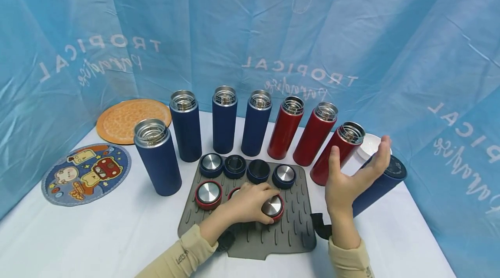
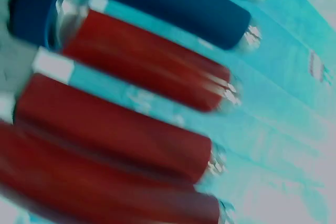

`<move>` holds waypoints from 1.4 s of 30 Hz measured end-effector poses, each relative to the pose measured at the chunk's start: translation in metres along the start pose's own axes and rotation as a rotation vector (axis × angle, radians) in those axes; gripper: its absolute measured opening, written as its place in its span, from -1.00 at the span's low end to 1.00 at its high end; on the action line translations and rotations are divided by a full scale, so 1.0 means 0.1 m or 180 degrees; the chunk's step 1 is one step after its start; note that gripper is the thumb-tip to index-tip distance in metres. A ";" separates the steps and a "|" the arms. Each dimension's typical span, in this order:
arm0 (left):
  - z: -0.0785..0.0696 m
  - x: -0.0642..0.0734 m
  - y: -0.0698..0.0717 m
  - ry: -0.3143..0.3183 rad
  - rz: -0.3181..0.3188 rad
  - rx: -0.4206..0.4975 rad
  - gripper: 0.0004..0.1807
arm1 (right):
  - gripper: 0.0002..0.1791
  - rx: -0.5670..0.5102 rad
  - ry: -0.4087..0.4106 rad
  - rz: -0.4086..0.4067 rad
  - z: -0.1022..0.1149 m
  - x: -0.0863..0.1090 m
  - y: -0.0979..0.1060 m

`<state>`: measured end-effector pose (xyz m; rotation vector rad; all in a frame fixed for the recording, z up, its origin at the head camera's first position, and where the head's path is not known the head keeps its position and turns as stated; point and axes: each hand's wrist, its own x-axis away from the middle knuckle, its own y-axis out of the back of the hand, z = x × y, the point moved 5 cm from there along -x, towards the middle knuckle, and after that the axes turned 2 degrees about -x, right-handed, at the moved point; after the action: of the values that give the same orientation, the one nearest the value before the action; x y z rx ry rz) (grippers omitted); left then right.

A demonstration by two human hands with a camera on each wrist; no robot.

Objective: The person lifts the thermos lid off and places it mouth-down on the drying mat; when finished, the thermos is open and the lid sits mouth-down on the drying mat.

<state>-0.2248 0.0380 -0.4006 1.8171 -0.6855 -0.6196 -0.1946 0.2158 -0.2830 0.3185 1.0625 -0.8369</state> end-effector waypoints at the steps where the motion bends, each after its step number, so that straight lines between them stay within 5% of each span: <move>1: 0.00 0.00 0.00 0.0006 0.0002 -0.0005 -0.29 | -0.20 -0.0016 -0.0015 0.0049 0.00 -0.05 0.03; 9: 0.02 -0.03 -0.04 0.0078 0.0117 -0.0042 -0.28 | -0.34 0.0319 -0.0071 0.1098 -0.11 -0.47 0.35; 14: 0.03 -0.03 -0.04 0.0089 0.0144 -0.0021 -0.27 | -0.25 0.0869 -0.0809 0.1807 -0.31 -0.63 0.58; 18: 0.04 -0.04 -0.05 0.0065 0.0145 -0.0011 -0.27 | -0.17 0.0885 -0.1222 0.2317 -0.53 -0.66 0.73; 21: 0.04 -0.04 -0.05 0.0058 0.0166 0.0006 -0.28 | -0.10 0.0245 -0.1350 0.2484 -0.69 -0.64 0.81; 27: 0.04 -0.04 -0.08 0.0039 0.0214 0.0024 -0.28 | 0.06 -0.2160 -0.1919 0.2767 -1.02 -0.49 0.89; 30: 0.04 -0.04 -0.08 0.0021 0.0212 -0.0020 -0.29 | 0.12 -0.2696 -0.2118 0.3117 -1.15 -0.36 0.91; 37: 0.04 -0.05 -0.09 0.0037 0.0202 -0.0075 -0.27 | -0.04 -0.1679 -0.2168 0.3962 -1.36 -0.06 0.88; 42: 0.05 -0.04 -0.08 0.0000 0.0187 0.0044 -0.22 | -0.14 -0.1397 -0.2131 0.3989 -1.42 0.01 0.85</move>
<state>-0.2297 0.0402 -0.4089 1.8032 -0.7421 -0.5772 -0.2221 0.3570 -0.3647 0.2353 0.2419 0.4200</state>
